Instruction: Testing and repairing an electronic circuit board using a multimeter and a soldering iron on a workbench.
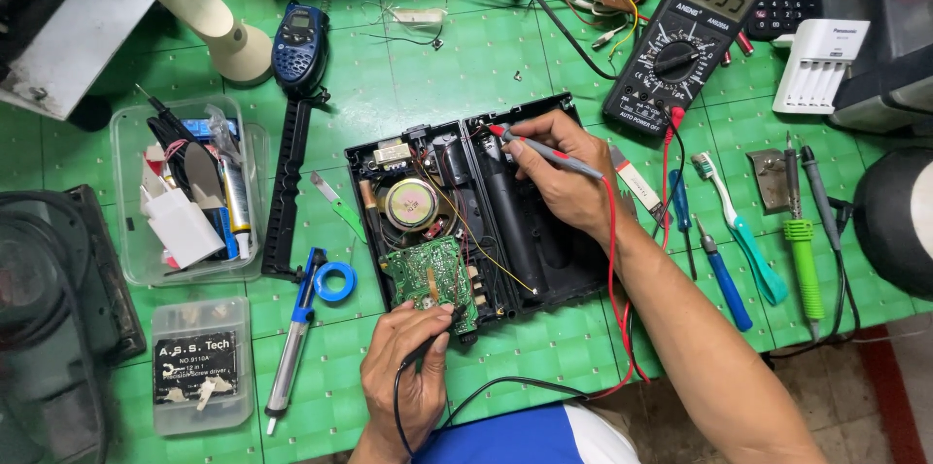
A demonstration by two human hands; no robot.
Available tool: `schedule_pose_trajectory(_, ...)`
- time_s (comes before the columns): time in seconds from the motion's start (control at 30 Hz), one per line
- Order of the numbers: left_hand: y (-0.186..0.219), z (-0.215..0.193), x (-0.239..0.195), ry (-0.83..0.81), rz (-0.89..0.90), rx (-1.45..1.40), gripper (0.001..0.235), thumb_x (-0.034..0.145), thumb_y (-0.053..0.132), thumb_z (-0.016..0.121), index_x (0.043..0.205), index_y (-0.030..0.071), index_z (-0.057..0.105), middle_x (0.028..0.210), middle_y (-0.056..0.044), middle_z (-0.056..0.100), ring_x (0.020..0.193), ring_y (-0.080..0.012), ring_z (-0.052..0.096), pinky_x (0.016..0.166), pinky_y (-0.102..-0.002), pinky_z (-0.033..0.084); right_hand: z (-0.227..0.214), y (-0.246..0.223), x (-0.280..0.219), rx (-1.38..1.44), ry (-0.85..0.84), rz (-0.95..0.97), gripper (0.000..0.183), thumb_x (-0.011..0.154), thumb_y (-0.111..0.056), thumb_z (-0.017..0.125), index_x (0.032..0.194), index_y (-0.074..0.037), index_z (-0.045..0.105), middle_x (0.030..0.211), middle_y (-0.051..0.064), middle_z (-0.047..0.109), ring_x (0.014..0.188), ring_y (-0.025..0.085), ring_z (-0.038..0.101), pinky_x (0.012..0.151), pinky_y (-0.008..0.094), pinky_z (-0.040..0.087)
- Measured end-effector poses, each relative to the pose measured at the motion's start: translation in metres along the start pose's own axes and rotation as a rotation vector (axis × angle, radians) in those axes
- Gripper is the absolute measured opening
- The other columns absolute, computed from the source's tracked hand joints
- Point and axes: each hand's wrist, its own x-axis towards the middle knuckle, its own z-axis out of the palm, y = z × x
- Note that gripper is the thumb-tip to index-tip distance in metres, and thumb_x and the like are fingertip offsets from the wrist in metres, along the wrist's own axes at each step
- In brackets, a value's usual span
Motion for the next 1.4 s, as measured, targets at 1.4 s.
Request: schedule_pose_trajectory(1.4, 0.003, -0.002, 0.005, -0.006, 0.027, -0.069, 0.013, 0.104, 0.012, 0.058, 0.108, 0.002, 0.066, 0.108, -0.013, 0.076, 0.093, -0.0275, 0.075, 0.094, -0.045, 0.057, 0.004, 0.011, -0.001, 0.087, -0.006, -0.151, 0.012, 0.106, -0.01, 0.068, 0.113, -0.001, 0.065, 0.103, 0.012, 0.076, 0.071, 0.013, 0.07, 0.066, 0.021, 0.053)
